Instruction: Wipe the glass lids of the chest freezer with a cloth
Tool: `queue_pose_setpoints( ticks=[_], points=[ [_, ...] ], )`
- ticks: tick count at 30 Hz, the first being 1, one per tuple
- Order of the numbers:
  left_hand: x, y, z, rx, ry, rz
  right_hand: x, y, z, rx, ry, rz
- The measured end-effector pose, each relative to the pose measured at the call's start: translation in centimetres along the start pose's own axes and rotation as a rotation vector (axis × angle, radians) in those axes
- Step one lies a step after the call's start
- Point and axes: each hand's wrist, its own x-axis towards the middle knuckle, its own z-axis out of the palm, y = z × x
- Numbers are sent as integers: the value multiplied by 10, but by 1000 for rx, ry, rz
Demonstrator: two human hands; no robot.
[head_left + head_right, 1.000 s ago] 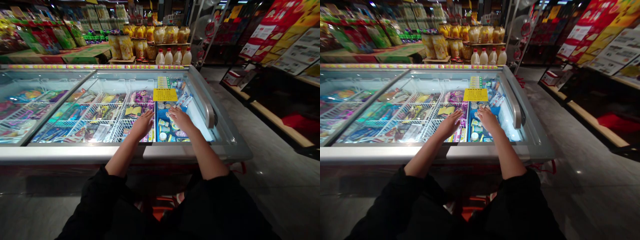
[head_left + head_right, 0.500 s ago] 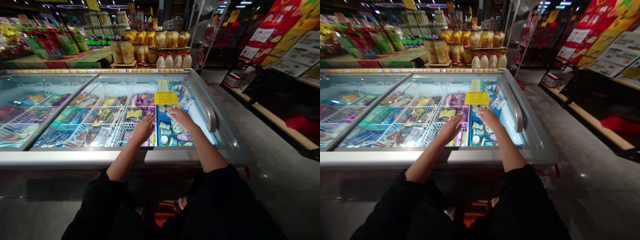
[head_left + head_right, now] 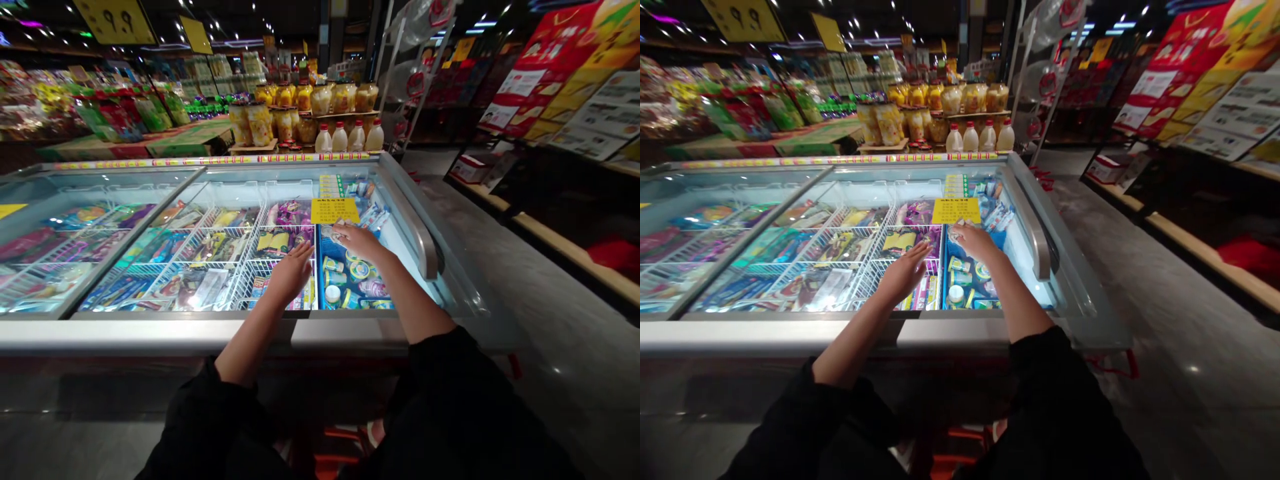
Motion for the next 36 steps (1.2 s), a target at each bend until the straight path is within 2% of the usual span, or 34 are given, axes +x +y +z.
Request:
queue_pose_setpoints(
  ticks=[3,4,9,12,16,19,22,25,27,30,32,36],
  points=[
    [-1,-1,-1,18,5,6,5,8,-6,72,-125,-86],
    [-1,-1,-1,25,5,4,5,13,-8,94,-129,-94],
    [5,11,-9,98,-3,-27,9,33,-8,47,112,-81],
    [18,23,-21,147,-34,-50,10,37,-7,-32,123,-98],
    [54,32,-25,96,10,-63,3,43,-12,-102,116,-9],
    [82,25,-12,29,23,44,-5,41,-8,-146,168,27],
    [98,9,6,58,5,100,-8,30,4,-105,162,-75],
    [100,-8,18,89,-27,133,-3,21,9,-49,120,-124],
    [97,-16,20,98,-47,140,-2,19,4,-67,116,-69],
    [92,-21,19,89,-59,131,-8,18,-8,-171,151,150],
    [91,-21,19,69,-48,124,-17,14,-8,-242,166,225],
    [94,-19,22,52,-39,127,-16,5,10,-236,135,13]
  ],
)
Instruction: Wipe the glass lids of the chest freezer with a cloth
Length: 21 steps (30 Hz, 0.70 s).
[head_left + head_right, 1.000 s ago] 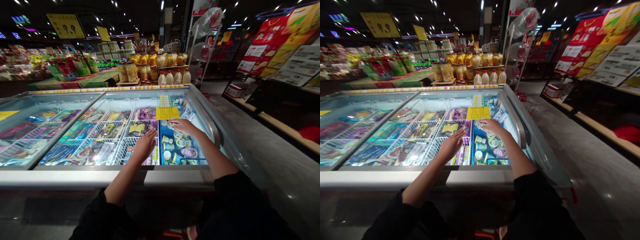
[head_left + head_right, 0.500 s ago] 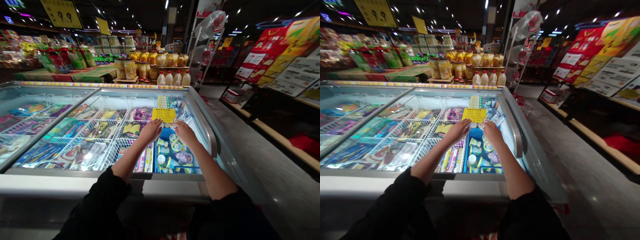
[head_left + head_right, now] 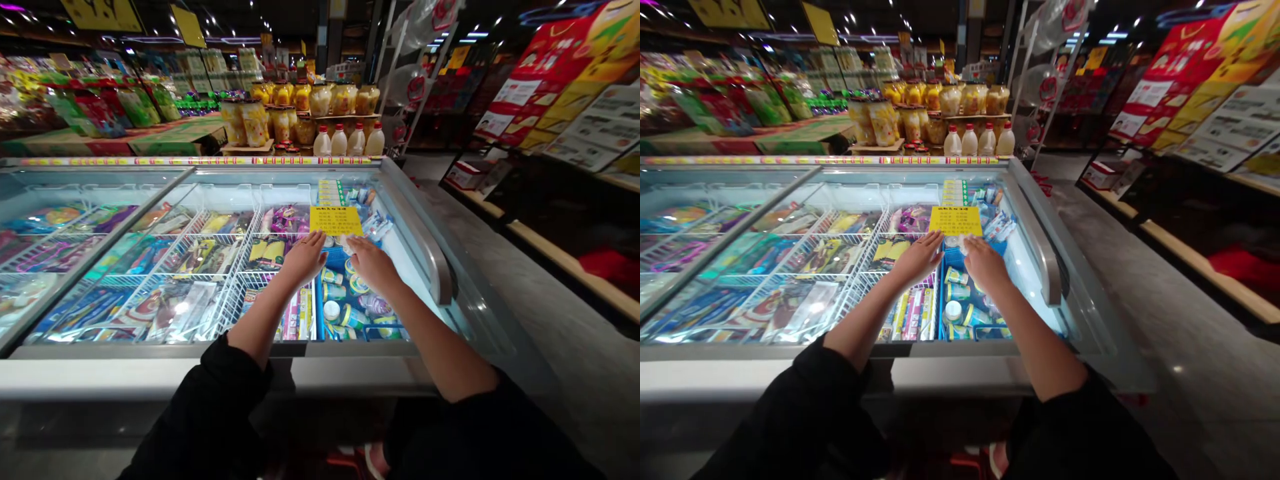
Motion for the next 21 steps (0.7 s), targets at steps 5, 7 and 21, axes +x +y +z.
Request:
queue_pose_setpoints(
  ticks=[5,7,21],
  points=[
    [3,2,1,34,-30,-28,26,3,9,-72,-52,62],
    [3,2,-1,42,-44,-29,25,7,5,-144,-64,132],
    [1,9,-6,86,-56,-49,39,24,2,-214,-158,187]
  ],
)
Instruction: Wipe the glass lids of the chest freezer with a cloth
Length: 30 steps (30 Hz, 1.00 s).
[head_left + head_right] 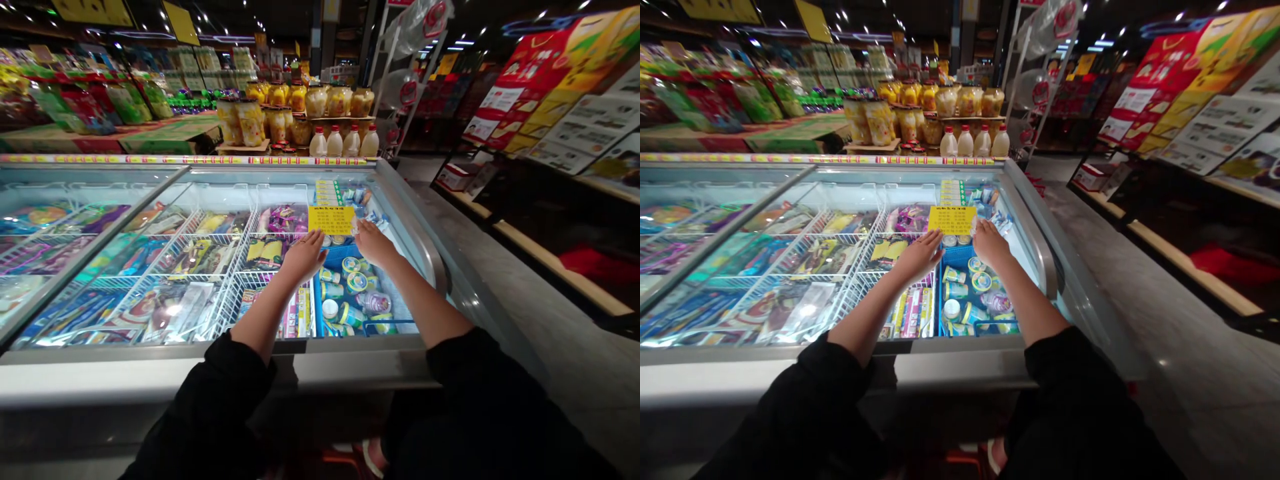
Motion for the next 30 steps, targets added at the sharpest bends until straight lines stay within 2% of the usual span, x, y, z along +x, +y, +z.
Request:
queue_pose_setpoints(
  ticks=[4,7,9,11,15,19,20,22,24,26,30],
  points=[
    [1,5,0,11,10,-10,-22,-10,7,-88,78,71],
    [2,9,1,23,33,-25,-28,-20,7,-85,33,-16],
    [3,10,2,24,44,-25,-19,-19,3,-38,-22,-99],
    [2,8,2,23,39,-21,-7,-11,-4,7,-60,-120],
    [1,5,2,26,17,-8,-3,-4,-17,-32,-54,7],
    [0,12,-2,51,22,-33,-21,-22,-22,-142,-31,192],
    [0,15,-2,60,19,-43,-23,-26,-21,-151,-38,189],
    [1,19,-4,75,9,-57,-18,-26,-18,-126,-41,93],
    [1,20,-5,83,1,-58,-5,-17,-14,-66,-41,-38],
    [1,18,-5,85,-3,-50,9,-3,-11,-4,-52,-107],
    [2,15,-5,68,-7,-50,14,14,-11,25,-64,-4]
  ],
)
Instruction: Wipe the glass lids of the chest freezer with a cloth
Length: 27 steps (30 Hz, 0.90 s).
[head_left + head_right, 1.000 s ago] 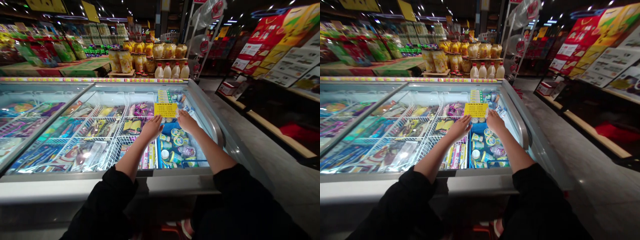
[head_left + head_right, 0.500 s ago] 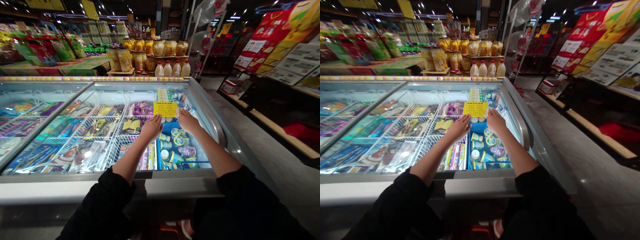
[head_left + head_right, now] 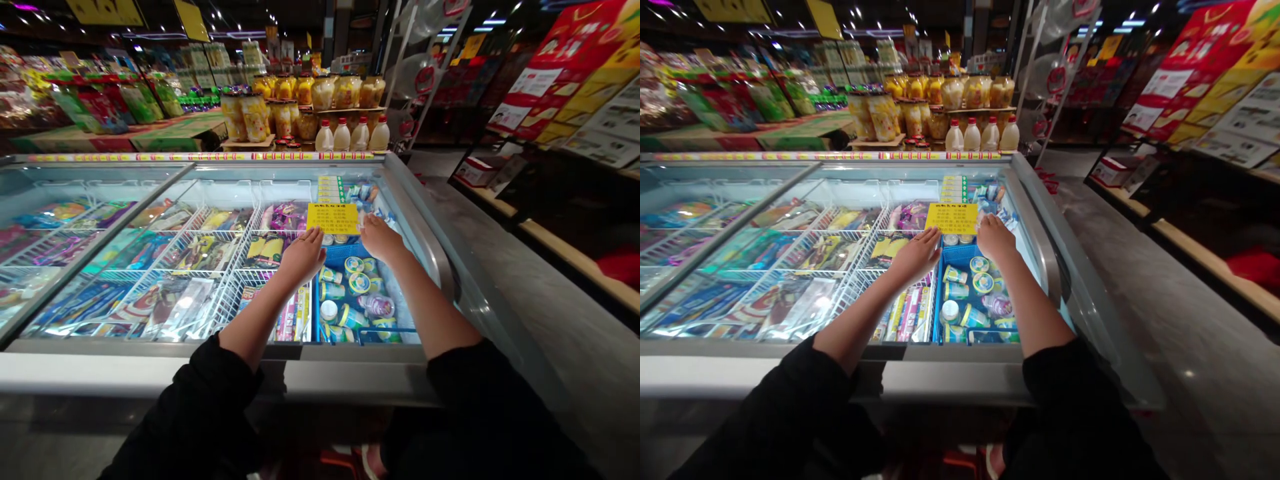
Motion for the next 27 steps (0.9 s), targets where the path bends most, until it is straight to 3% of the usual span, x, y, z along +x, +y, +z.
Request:
queue_pose_setpoints(
  ticks=[4,9,15,21,27],
  points=[
    [5,6,0,-35,26,-26,-14,-10,2,-39,26,35],
    [22,22,-2,-70,35,-77,-3,-11,4,30,-28,-111],
    [44,31,0,-103,39,-112,-10,0,5,-5,45,37],
    [47,22,7,-109,54,-104,-8,-5,13,63,27,-141],
    [47,18,7,-104,55,-69,0,-1,0,82,127,16]
  ],
)
